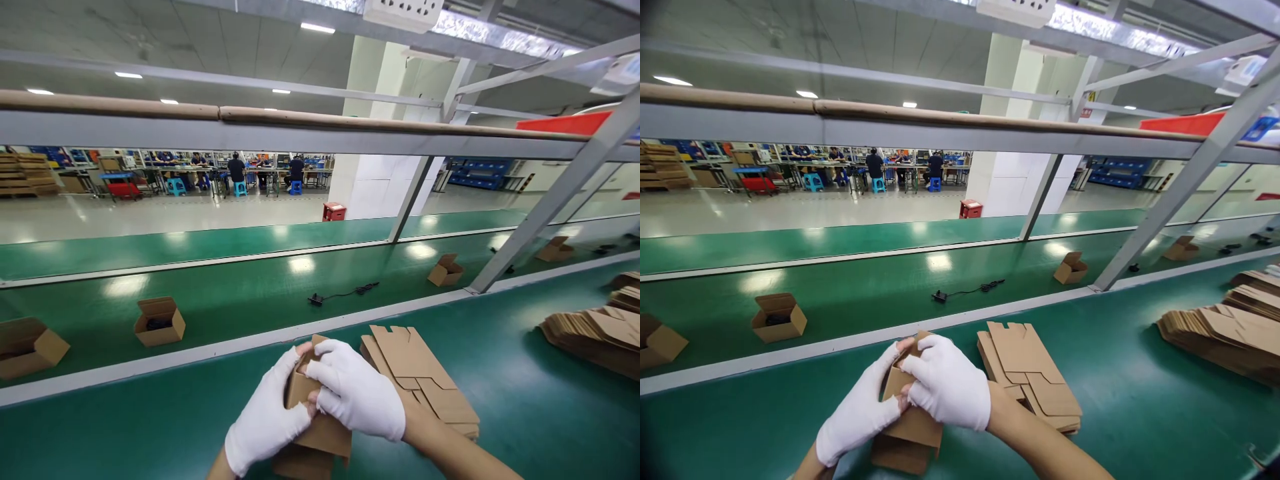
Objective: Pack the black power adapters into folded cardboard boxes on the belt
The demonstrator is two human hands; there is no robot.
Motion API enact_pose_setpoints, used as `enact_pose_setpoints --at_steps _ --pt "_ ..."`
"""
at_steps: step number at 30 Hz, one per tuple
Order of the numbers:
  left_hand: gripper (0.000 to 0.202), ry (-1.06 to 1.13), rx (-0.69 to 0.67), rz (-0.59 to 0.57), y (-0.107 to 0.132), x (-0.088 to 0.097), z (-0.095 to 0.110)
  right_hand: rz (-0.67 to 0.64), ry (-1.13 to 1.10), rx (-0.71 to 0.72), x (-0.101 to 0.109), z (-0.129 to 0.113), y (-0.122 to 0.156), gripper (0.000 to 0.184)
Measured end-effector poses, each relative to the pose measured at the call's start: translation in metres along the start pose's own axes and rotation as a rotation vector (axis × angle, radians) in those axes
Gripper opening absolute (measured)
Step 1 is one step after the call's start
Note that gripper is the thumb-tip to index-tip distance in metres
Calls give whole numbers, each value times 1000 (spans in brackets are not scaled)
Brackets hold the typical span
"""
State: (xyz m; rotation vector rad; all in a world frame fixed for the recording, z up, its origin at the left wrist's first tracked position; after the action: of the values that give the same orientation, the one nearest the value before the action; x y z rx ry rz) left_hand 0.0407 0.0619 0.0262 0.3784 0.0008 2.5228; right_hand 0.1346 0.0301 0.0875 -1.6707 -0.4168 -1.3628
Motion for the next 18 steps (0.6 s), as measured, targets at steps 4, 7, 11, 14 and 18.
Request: enact_pose_setpoints --at_steps 4,7,11,14,18 --pt "24 -118 -57 88 0 9 5 294 -53 -75 13 13 17 22" --pt "23 -158 -146 176 2 14 9 527 -284 -451 18 49 42 30" --pt "23 -190 -321 138 8 4 18 342 -1219 -667 -30 52 41 49" --pt "23 -273 -353 179 10 -1 19 251 -1597 -657 -50 35 33 55" --pt "27 -253 -368 196 9 0 13 230 -1641 -692 -60 40 36 55"
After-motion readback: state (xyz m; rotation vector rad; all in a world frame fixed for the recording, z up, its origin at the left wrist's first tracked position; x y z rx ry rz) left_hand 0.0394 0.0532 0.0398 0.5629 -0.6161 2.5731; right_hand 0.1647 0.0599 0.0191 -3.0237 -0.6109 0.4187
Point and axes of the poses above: each hand's wrist, its own y-axis away from the middle knuckle, its own x-axis out of the back of the hand, z = x × y, the point moved 7 cm from there along -y, towards the middle knuckle, and after that the axes turned 13 degrees about x, right-handed, at the moved point
